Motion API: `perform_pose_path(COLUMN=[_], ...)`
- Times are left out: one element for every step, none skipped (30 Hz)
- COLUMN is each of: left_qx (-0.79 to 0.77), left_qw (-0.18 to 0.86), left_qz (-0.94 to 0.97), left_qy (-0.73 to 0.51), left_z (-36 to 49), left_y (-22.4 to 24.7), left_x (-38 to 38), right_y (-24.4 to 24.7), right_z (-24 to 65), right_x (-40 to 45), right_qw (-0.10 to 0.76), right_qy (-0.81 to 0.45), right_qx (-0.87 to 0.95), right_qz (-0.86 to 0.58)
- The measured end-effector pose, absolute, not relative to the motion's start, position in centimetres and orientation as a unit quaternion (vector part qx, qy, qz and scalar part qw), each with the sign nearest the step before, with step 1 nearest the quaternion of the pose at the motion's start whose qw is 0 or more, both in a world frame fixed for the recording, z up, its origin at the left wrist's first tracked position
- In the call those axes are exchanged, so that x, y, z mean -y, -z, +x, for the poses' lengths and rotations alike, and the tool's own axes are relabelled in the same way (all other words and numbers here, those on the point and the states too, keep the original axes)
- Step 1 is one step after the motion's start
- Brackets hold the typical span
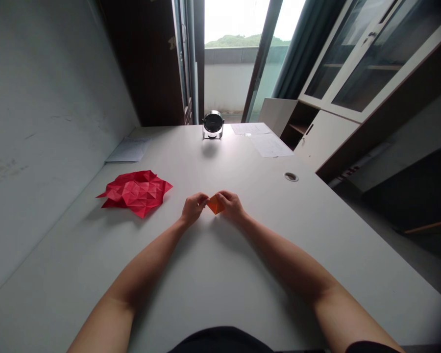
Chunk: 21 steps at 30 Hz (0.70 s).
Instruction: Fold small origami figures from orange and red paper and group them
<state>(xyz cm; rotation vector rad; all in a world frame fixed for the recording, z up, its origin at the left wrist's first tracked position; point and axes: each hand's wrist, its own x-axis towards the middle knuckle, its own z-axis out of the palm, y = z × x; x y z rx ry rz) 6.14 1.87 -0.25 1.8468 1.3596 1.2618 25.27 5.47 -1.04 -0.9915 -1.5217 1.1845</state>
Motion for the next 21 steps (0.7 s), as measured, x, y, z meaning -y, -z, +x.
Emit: perform_pose_path(left_qx=[-0.501,-0.500,-0.501,-0.503,-0.504,-0.506,-0.507,-0.507,-0.506,-0.504,-0.502,-0.500,-0.499,-0.499,-0.499,-0.501,-0.503,-0.506,-0.508,-0.510,-0.511], left_qw=[0.265,0.268,0.269,0.266,0.258,0.248,0.238,0.229,0.224,0.222,0.222,0.224,0.229,0.235,0.243,0.253,0.264,0.275,0.284,0.292,0.299], left_qz=[0.678,0.675,0.673,0.674,0.677,0.681,0.688,0.694,0.701,0.706,0.710,0.713,0.715,0.714,0.712,0.707,0.699,0.690,0.680,0.670,0.660], left_qy=[-0.469,-0.471,-0.472,-0.472,-0.470,-0.467,-0.462,-0.457,-0.451,-0.445,-0.441,-0.437,-0.434,-0.431,-0.430,-0.431,-0.433,-0.438,-0.445,-0.454,-0.462], left_z=[6.17,6.19,6.20,6.20,6.18,6.16,6.14,6.12,6.11,6.10,6.09,6.08,6.07,6.05,6.02,5.99,5.97,5.94,5.92,5.90,5.87], left_y=[0.24,0.23,0.19,0.15,0.09,0.03,-0.03,-0.09,-0.14,-0.17,-0.18,-0.16,-0.12,-0.06,0.01,0.09,0.16,0.22,0.27,0.30,0.31], left_x=[-1.86,-1.84,-1.81,-1.77,-1.72,-1.67,-1.62,-1.57,-1.54,-1.51,-1.49,-1.48,-1.48,-1.50,-1.52,-1.56,-1.61,-1.67,-1.72,-1.78,-1.82], right_y=[1.05,1.05,1.05,1.06,1.08,1.09,1.12,1.13,1.14,1.14,1.13,1.10,1.08,1.05,1.03,1.02,1.03,1.06,1.12,1.18,1.26], right_z=[25.25,25.23,25.22,25.21,25.21,25.22,25.23,25.24,25.25,25.26,25.27,25.27,25.26,25.24,25.21,25.17,25.13,25.09,25.05,25.02,25.00], right_x=[-5.46,-5.45,-5.45,-5.45,-5.46,-5.47,-5.48,-5.48,-5.48,-5.47,-5.45,-5.42,-5.38,-5.33,-5.29,-5.25,-5.22,-5.20,-5.21,-5.23,-5.28], right_qw=[0.469,0.469,0.469,0.469,0.470,0.471,0.472,0.474,0.474,0.474,0.471,0.468,0.464,0.459,0.454,0.451,0.449,0.448,0.449,0.450,0.453], right_qy=[-0.483,-0.483,-0.483,-0.483,-0.485,-0.487,-0.490,-0.492,-0.494,-0.496,-0.497,-0.498,-0.499,-0.501,-0.503,-0.505,-0.508,-0.512,-0.516,-0.520,-0.522], right_qx=[0.619,0.618,0.617,0.617,0.616,0.614,0.613,0.612,0.611,0.611,0.613,0.616,0.620,0.624,0.627,0.629,0.628,0.626,0.623,0.621,0.619], right_qz=[-0.405,-0.406,-0.407,-0.408,-0.407,-0.404,-0.401,-0.399,-0.397,-0.396,-0.394,-0.392,-0.390,-0.386,-0.384,-0.382,-0.382,-0.382,-0.380,-0.377,-0.373])
